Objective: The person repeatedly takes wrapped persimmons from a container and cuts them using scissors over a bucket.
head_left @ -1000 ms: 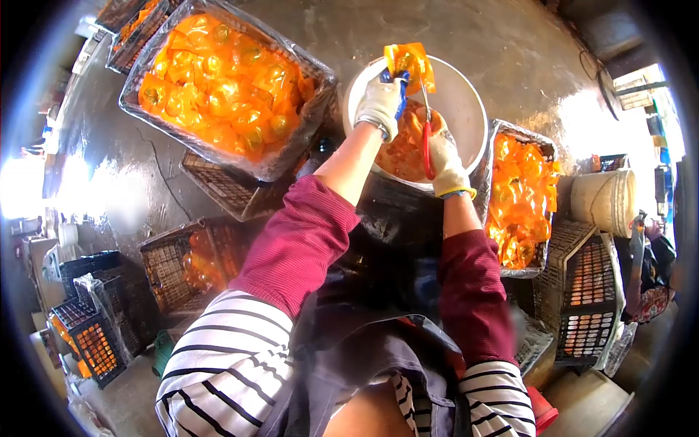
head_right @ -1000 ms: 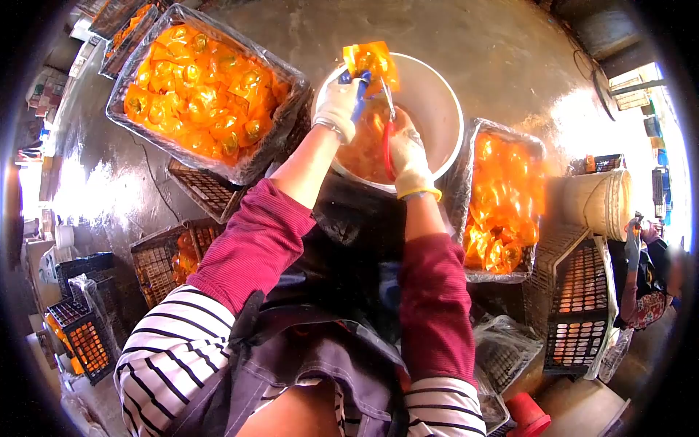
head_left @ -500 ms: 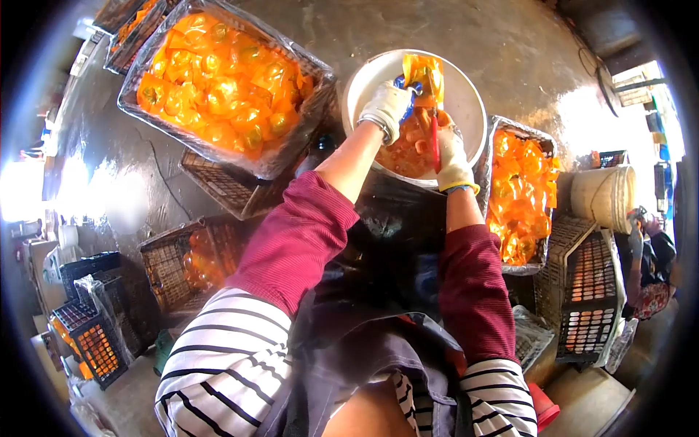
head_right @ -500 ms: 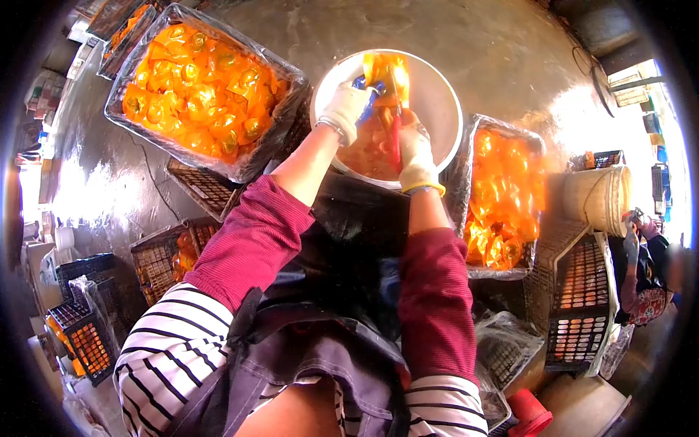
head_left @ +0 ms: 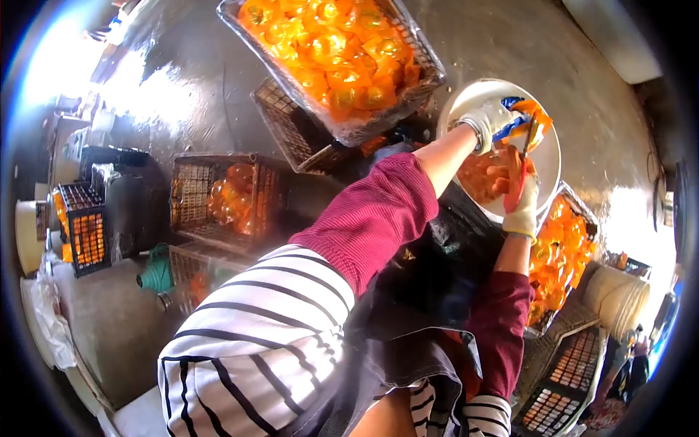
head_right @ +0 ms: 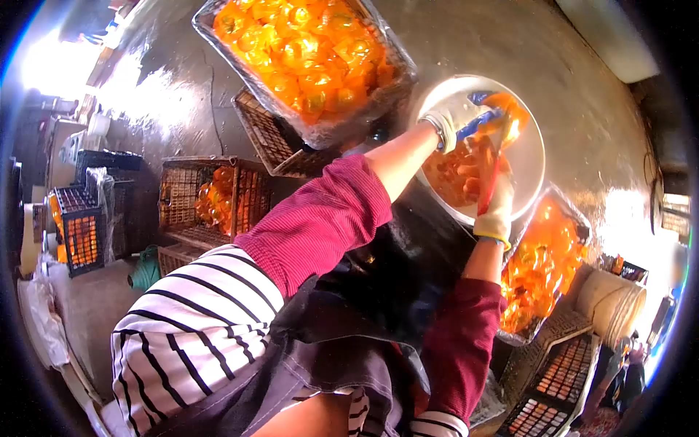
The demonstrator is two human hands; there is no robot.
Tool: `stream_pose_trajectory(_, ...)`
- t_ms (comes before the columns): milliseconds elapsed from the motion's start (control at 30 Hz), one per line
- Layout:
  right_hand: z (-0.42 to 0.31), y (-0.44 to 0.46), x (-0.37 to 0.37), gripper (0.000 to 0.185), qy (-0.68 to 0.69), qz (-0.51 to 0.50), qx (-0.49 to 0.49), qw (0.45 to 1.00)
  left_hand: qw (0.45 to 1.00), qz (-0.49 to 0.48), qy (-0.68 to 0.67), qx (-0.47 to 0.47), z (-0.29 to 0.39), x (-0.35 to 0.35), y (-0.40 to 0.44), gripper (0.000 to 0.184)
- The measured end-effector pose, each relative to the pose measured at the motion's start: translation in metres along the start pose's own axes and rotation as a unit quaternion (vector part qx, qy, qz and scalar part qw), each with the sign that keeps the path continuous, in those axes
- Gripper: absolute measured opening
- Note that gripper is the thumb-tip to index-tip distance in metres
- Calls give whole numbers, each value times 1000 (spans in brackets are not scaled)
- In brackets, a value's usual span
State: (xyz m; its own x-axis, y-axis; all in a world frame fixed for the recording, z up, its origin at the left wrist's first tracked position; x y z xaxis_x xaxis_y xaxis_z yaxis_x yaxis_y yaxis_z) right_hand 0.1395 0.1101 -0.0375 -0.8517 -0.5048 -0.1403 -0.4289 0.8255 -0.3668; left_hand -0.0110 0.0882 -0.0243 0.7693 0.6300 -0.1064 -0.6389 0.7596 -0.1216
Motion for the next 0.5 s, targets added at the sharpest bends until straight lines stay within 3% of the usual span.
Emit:
stream_pose_trajectory(33, -3, -1, 2, 35, -3, 5, 13, 1000, 981, -65, -181, -33, -11, 12, 6, 38)
stream_pose_trajectory(100, -18, -12, 8, 36, 1, 1, -67, 998, 983, -86, -159, -28, -22, 19, 14, 41)
stream_pose_trajectory(133, -11, -8, 6, 36, 7, -20, -42, 999, 999, -43, -3, -26, -14, 12, 9, 43)
stream_pose_trajectory(200, 7, 4, -2, 37, 20, -57, 11, 998, 991, 3, 137, 0, -7, 6, 8, 45)
stream_pose_trajectory(300, 5, 0, -4, 37, 0, -89, -15, 996, 951, 44, 303, 45, -27, 17, 27, 42)
stream_pose_trajectory(367, 31, 26, -13, 34, 102, -132, 50, 985, 962, 41, 271, -3, -29, 18, 27, 34)
stream_pose_trajectory(433, 26, 23, -17, 33, 109, -103, 74, 986, 985, 28, 167, 31, -53, 27, 45, 26)
stream_pose_trajectory(500, 31, 28, -23, 32, 44, -88, 23, 995, 994, 48, 94, 42, -69, 32, 54, 20)
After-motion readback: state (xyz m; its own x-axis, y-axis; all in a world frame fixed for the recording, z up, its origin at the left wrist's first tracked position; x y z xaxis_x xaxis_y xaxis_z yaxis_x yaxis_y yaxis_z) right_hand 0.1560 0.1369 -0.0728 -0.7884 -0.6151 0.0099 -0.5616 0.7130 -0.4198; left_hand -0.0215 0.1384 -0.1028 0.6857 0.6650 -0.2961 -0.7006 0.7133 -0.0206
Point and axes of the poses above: each hand's wrist, its own y-axis towards the middle knuckle, its own x-axis out of the palm, z = x × y, the point moved 5 cm from there along y, towards the middle knuckle, and after that the axes turned 7 degrees about z, right-handed, at the moved point
